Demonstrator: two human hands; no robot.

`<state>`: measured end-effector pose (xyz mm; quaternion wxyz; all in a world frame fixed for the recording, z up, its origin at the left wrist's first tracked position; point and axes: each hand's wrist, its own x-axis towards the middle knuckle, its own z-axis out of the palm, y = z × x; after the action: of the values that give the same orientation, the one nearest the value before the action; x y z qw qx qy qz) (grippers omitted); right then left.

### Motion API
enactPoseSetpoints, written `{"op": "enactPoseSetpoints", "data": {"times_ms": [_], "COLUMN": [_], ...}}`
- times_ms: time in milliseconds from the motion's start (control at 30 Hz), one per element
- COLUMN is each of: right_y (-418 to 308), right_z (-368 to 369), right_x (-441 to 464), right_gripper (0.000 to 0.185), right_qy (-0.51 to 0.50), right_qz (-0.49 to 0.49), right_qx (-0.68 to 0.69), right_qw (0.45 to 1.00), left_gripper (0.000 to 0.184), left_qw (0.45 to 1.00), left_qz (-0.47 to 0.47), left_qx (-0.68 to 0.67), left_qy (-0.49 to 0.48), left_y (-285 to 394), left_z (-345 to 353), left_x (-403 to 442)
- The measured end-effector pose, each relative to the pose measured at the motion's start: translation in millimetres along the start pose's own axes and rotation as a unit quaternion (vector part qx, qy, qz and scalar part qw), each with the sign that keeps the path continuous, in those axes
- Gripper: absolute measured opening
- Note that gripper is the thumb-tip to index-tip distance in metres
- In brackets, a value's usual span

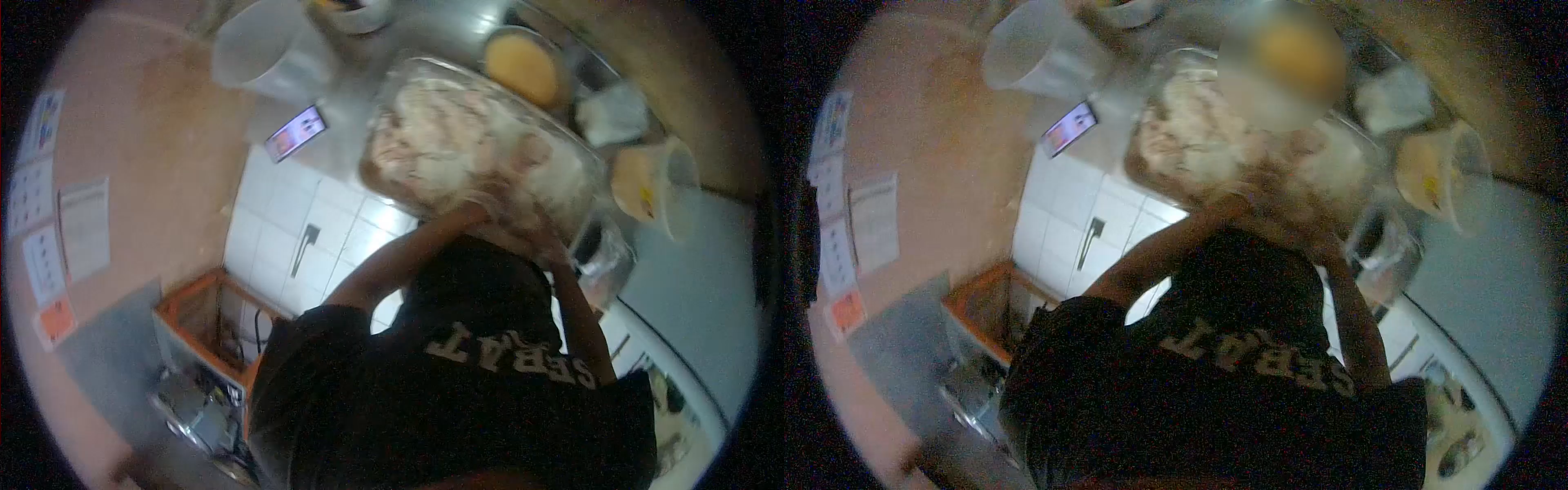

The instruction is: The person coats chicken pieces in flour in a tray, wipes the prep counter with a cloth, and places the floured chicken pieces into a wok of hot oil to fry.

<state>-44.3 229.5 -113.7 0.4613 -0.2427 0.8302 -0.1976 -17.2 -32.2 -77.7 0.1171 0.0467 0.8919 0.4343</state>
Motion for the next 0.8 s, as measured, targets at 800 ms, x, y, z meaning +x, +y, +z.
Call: {"op": "enactPoseSetpoints", "data": {"times_ms": [800], "right_y": [-76.4], "right_z": [-58.7], "right_x": [-48.9], "right_gripper": [0.073], "right_qy": [0.230], "right_qz": [0.019], "right_qx": [0.308], "right_qw": [0.923], "left_gripper": [0.042], "left_qw": [0.921], "left_qz": [0.084], "left_qx": [0.341], "left_qy": [0.167], "left_y": [46.1], "left_z": [-84.2], "left_x": [-44.4]}}
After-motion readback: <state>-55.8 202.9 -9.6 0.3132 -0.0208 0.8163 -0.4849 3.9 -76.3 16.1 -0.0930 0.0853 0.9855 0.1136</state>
